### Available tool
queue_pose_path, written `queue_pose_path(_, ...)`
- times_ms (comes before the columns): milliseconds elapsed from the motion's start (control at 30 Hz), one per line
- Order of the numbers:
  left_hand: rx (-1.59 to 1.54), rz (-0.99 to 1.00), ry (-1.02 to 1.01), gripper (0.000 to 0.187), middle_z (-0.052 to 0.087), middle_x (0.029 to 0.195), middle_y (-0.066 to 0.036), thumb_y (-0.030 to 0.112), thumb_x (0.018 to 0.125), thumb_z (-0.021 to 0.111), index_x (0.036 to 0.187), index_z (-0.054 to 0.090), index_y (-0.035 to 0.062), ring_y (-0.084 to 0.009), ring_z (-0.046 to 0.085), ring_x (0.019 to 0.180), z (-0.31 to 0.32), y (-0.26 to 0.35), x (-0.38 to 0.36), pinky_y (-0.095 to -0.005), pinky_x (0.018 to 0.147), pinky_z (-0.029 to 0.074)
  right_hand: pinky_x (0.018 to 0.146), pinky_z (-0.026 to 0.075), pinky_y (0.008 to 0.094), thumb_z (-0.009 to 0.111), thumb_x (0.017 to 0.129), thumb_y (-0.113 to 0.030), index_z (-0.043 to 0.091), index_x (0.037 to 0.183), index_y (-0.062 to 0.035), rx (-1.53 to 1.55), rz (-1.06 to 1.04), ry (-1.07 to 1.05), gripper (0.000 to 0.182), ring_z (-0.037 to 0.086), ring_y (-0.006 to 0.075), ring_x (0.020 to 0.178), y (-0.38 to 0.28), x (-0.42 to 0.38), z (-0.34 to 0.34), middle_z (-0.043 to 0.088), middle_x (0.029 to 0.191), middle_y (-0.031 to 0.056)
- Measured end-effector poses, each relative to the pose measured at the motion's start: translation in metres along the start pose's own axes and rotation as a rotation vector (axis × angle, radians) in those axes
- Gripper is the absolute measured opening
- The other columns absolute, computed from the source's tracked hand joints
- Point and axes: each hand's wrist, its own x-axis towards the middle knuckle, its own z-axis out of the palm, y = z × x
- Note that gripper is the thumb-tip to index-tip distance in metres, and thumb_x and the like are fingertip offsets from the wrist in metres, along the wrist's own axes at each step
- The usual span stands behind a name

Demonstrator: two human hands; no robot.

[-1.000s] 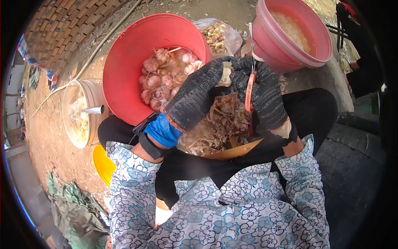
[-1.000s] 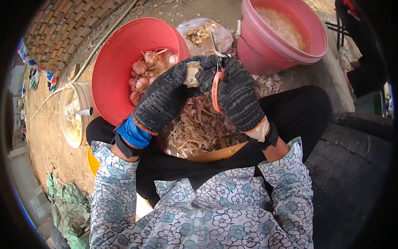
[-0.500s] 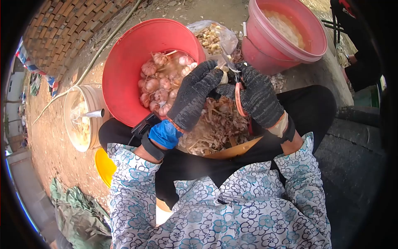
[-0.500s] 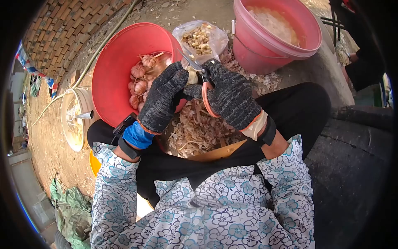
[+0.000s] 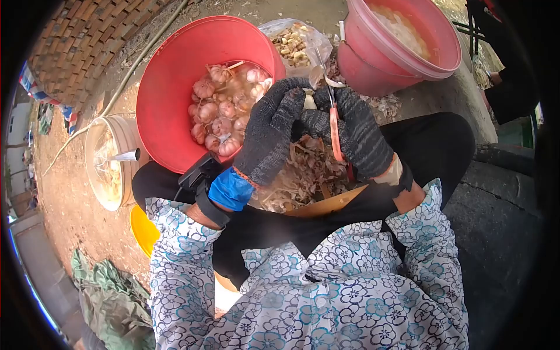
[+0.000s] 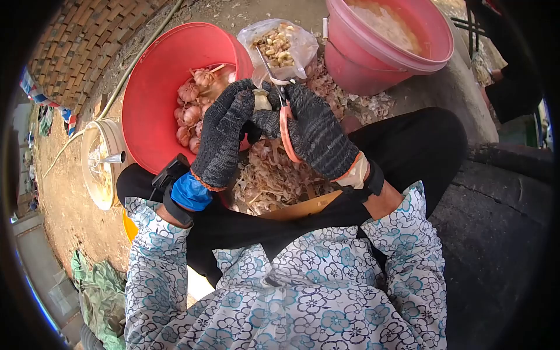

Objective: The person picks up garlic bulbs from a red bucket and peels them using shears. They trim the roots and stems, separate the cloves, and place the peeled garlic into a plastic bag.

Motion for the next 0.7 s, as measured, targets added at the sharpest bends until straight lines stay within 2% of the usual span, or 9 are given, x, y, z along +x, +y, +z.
queue_pose_path(33, -0.003, -0.003, 0.0, 0.026, 0.054, 0.086, 0.002, 0.027, 0.091, 0.047, 0.104, 0.056, 0.0058, -0.0034, 0.047, 0.069, 0.0, -0.001, 0.001, -0.0179, 0.059, 0.043, 0.072, 0.045, 0.0314, 0.046, 0.086, -0.006, 0.052, 0.104, 0.0022, 0.13, 0.131, -0.03, 0.021, 0.056, 0.0219, 0.076, 0.008, -0.001, 0.002, 0.058, 0.088, 0.0148)
queue_pose_path(167, -0.113, -0.174, -0.017, 0.026, 0.054, 0.09, 0.001, 0.026, 0.091, 0.047, 0.106, 0.056, 0.0064, -0.0038, 0.049, 0.071, -0.002, 0.0, 0.002, -0.0189, 0.06, 0.044, 0.082, 0.044, 0.0268, 0.047, 0.089, -0.01, 0.052, 0.108, -0.0001, -0.018, 0.075, -0.171, 0.023, 0.055, 0.0159, 0.092, 0.014, -0.006, 0.001, 0.055, 0.105, 0.0092)
queue_pose_path(233, -0.14, -0.21, -0.059, 0.028, 0.058, 0.097, -0.001, 0.018, 0.09, 0.045, 0.111, 0.056, 0.0035, -0.0027, 0.053, 0.077, -0.007, -0.004, 0.003, -0.0182, 0.067, 0.043, 0.082, 0.045, 0.0269, 0.045, 0.091, -0.013, 0.054, 0.107, -0.0001, 0.66, 0.303, -0.052, 0.023, 0.056, 0.0151, 0.092, -0.002, -0.004, 0.002, 0.055, 0.107, 0.0086)
queue_pose_path(300, -0.155, -0.284, -0.061, 0.028, 0.059, 0.098, -0.001, 0.019, 0.091, 0.045, 0.111, 0.056, 0.0039, -0.0047, 0.054, 0.079, -0.012, -0.004, 0.004, -0.0198, 0.068, 0.045, 0.085, 0.044, 0.0279, 0.043, 0.092, -0.015, 0.05, 0.11, 0.002, 0.404, 0.404, -0.169, 0.026, 0.055, 0.0155, 0.096, -0.016, 0.001, 0.001, 0.054, 0.109, 0.0091)
queue_pose_path(367, -0.037, -0.028, -0.162, 0.028, 0.059, 0.1, -0.003, 0.019, 0.091, 0.044, 0.112, 0.055, 0.0035, -0.0082, 0.056, 0.084, -0.019, -0.014, 0.003, -0.0221, 0.071, 0.047, 0.07, 0.048, 0.0233, 0.063, 0.08, -0.006, 0.055, 0.104, 0.0004, 0.936, 0.341, -0.04, 0.026, 0.057, 0.0114, 0.082, -0.015, -0.002, 0.002, 0.06, 0.091, 0.0048)
queue_pose_path(433, -0.22, -0.167, -0.143, 0.028, 0.059, 0.105, -0.005, 0.018, 0.091, 0.045, 0.113, 0.054, 0.0032, -0.0118, 0.056, 0.09, -0.019, -0.018, 0.005, -0.0246, 0.076, 0.048, 0.069, 0.048, 0.0232, 0.062, 0.081, -0.008, 0.056, 0.103, 0.0002, 0.891, 0.38, -0.029, 0.024, 0.058, 0.0115, 0.08, -0.016, -0.004, 0.0, 0.061, 0.091, 0.0049)
queue_pose_path(500, 0.104, -0.122, -0.121, 0.029, 0.058, 0.106, -0.005, 0.019, 0.091, 0.045, 0.114, 0.054, 0.0032, -0.0115, 0.056, 0.09, -0.025, -0.025, 0.008, -0.0246, 0.076, 0.048, 0.098, 0.034, 0.0365, 0.046, 0.077, -0.005, 0.037, 0.125, 0.0059, 0.356, 0.117, -0.293, 0.05, 0.045, 0.0287, 0.113, -0.009, -0.008, -0.007, 0.043, 0.123, 0.0184)
queue_pose_path(533, 0.158, 0.087, -0.142, 0.029, 0.058, 0.104, -0.003, 0.021, 0.091, 0.046, 0.113, 0.054, 0.0042, -0.009, 0.056, 0.085, -0.025, -0.031, 0.009, -0.0219, 0.073, 0.047, 0.098, 0.034, 0.0365, 0.047, 0.076, -0.005, 0.037, 0.125, 0.0059, 0.233, 0.039, -0.307, 0.051, 0.046, 0.0287, 0.112, -0.005, -0.008, -0.009, 0.044, 0.122, 0.0185)
queue_pose_path(700, -0.016, -0.117, -0.177, 0.029, 0.057, 0.105, -0.007, 0.016, 0.09, 0.044, 0.116, 0.051, 0.0043, -0.0123, 0.055, 0.09, -0.014, -0.013, 0.006, -0.0234, 0.075, 0.046, 0.096, 0.035, 0.0363, 0.051, 0.07, -0.003, 0.037, 0.125, 0.0055, -0.063, -0.101, -0.287, 0.057, 0.048, 0.0285, 0.109, 0.008, -0.01, -0.01, 0.046, 0.121, 0.0192)
